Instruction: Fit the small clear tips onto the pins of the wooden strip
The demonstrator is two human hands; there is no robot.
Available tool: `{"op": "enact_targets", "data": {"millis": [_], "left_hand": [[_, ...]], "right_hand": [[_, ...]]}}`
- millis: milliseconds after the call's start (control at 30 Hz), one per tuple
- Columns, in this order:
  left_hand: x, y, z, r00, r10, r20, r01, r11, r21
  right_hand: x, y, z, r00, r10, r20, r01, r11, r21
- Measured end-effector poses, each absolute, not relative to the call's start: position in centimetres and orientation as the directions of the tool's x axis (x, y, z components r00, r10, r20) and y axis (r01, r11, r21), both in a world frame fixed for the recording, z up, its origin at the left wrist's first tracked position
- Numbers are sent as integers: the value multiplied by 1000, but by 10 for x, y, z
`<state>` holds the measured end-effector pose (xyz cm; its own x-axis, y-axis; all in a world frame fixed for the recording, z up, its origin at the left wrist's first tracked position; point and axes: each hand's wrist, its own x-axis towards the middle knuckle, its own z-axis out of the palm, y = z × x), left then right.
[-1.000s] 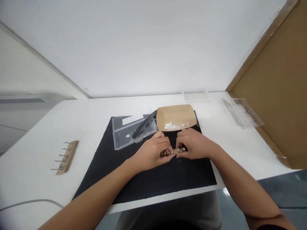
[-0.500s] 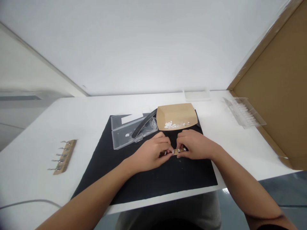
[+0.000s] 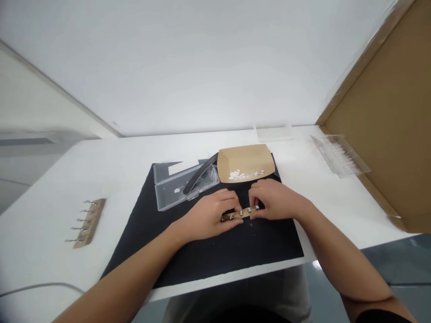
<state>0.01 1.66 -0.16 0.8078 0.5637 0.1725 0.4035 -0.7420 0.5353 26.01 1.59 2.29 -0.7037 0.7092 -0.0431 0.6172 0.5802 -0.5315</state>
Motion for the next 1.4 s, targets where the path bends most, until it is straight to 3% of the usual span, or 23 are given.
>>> {"op": "enact_targets", "data": {"millis": [433,800,900,967,1067,1167,1400], "left_hand": [[1,15,-2,784,609,121,491,-726,481],[1,15,-4,791,595,143,494,-758,425],[0,17,-3,795,557,240,451,-807,381],[0,19,0,755,534,380,405,-836,371],[0,18,9,627,486,608,319,-873,368],[2,15,16,500,439,746,244,-899,365],[7,13,13,567,339,750,116,-935,335]], "right_hand": [[269,22,26,-689,714,-122,615,487,-620],[275,26,27,-611,789,-62,564,379,-734],[273,23,31,-564,825,31,458,344,-820],[270,21,30,-537,841,69,401,327,-856],[263,18,26,-532,844,64,354,290,-889],[255,15,20,-573,819,22,286,225,-931],[247,9,16,-675,738,-11,171,141,-975]]}}
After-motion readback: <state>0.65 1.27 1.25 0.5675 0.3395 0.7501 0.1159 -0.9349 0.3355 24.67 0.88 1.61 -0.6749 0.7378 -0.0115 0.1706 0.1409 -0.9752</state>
